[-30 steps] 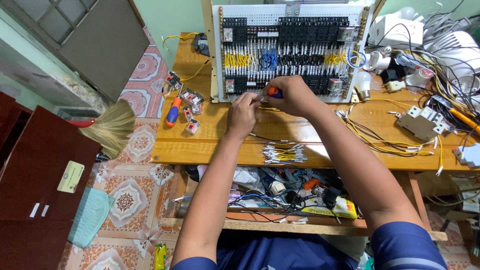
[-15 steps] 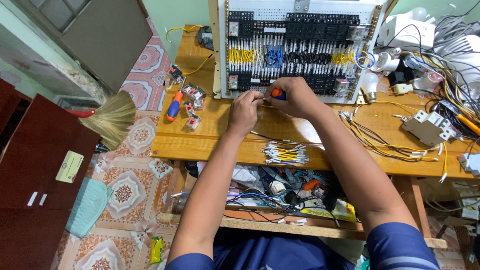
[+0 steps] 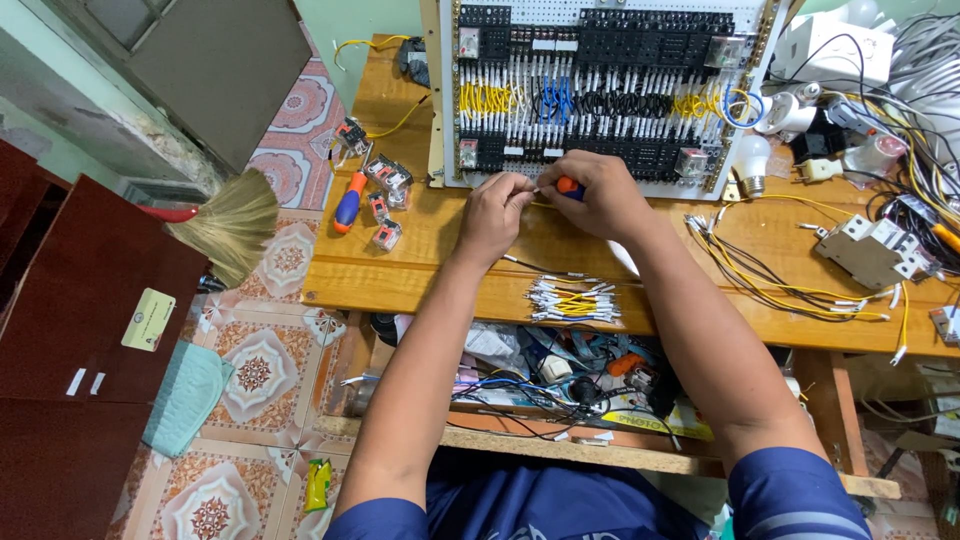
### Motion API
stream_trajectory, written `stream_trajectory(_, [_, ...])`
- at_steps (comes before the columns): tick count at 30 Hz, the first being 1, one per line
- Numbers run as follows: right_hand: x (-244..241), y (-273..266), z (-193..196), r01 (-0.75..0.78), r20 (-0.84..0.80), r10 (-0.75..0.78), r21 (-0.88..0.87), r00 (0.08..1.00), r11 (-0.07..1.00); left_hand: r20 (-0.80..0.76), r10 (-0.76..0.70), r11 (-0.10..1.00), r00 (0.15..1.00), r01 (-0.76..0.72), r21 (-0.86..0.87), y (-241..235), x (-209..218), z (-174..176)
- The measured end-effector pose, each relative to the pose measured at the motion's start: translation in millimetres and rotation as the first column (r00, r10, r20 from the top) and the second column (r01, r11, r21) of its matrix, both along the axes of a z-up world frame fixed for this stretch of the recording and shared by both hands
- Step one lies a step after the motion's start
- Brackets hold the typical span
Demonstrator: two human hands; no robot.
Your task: The person uses a screwdriver to connect yellow wires to terminals on an electrical panel. They repeatedly insert wire ends into terminal slots and tighten the screws to secure the connections.
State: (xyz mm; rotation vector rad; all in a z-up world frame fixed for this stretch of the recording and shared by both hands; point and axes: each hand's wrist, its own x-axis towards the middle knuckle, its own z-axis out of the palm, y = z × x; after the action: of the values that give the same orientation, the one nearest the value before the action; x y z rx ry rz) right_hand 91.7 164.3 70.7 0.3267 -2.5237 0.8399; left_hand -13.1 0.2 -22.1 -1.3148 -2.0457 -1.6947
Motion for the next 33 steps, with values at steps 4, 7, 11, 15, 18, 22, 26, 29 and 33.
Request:
stream_trajectory(4, [5, 4, 2, -0.023, -0.030, 0.020, -0.071, 0.999, 0.997, 0.013, -0.019, 1.000, 1.000, 0.019, 0.016, 0, 3, 6])
stream_trajectory(7, [5, 5, -1, -0.010, -0.036, 0.007, -0.074, 0.999, 0.997, -0.039, -0.020, 1.000, 0.999, 0.020, 0.000, 1, 3, 7])
stream_trajectory(11, [5, 6, -4, 0.031, -0.020, -0.033, -0.097, 0.999, 0.995, -0.074, -0.004, 1.000, 0.997, 0.005, 0.007, 3, 2, 6])
stream_trajectory(15, [5, 4, -4, 0.047, -0.035, -0.051, -0.119, 0.998, 0.992, -0.100, 0.020, 0.999, 0.995, -0.016, 0.035, 2, 6, 12])
stream_trajectory(18, [5, 3, -7, 0.081, -0.050, -0.087, -0.115, 0.995, 0.990, -0.100, 0.042, 0.998, 0.994, -0.038, 0.042, 0, 9, 16])
stream_trajectory(22, [3, 2, -8, 0.087, -0.056, -0.092, -0.090, 0.994, 0.992, -0.078, 0.058, 0.996, 0.995, -0.053, 0.067, 3, 5, 8])
stream_trajectory(26, [-3, 10, -18, 0.076, -0.208, -0.073, 0.009, 0.975, 0.997, -0.025, 0.132, 0.989, 0.991, -0.131, 0.064, 2, 4, 2])
stream_trajectory(29, [-4, 17, -18, 0.064, -0.371, -0.032, 0.075, 0.928, 0.995, 0.005, 0.217, 0.975, 0.976, -0.216, 0.057, -1, 8, 5])
stream_trajectory(33, [0, 18, 7, 0.012, -0.462, 0.038, 0.105, 0.886, 0.994, 0.000, 0.252, 0.967, 0.968, -0.252, 0.021, 8, -4, -21])
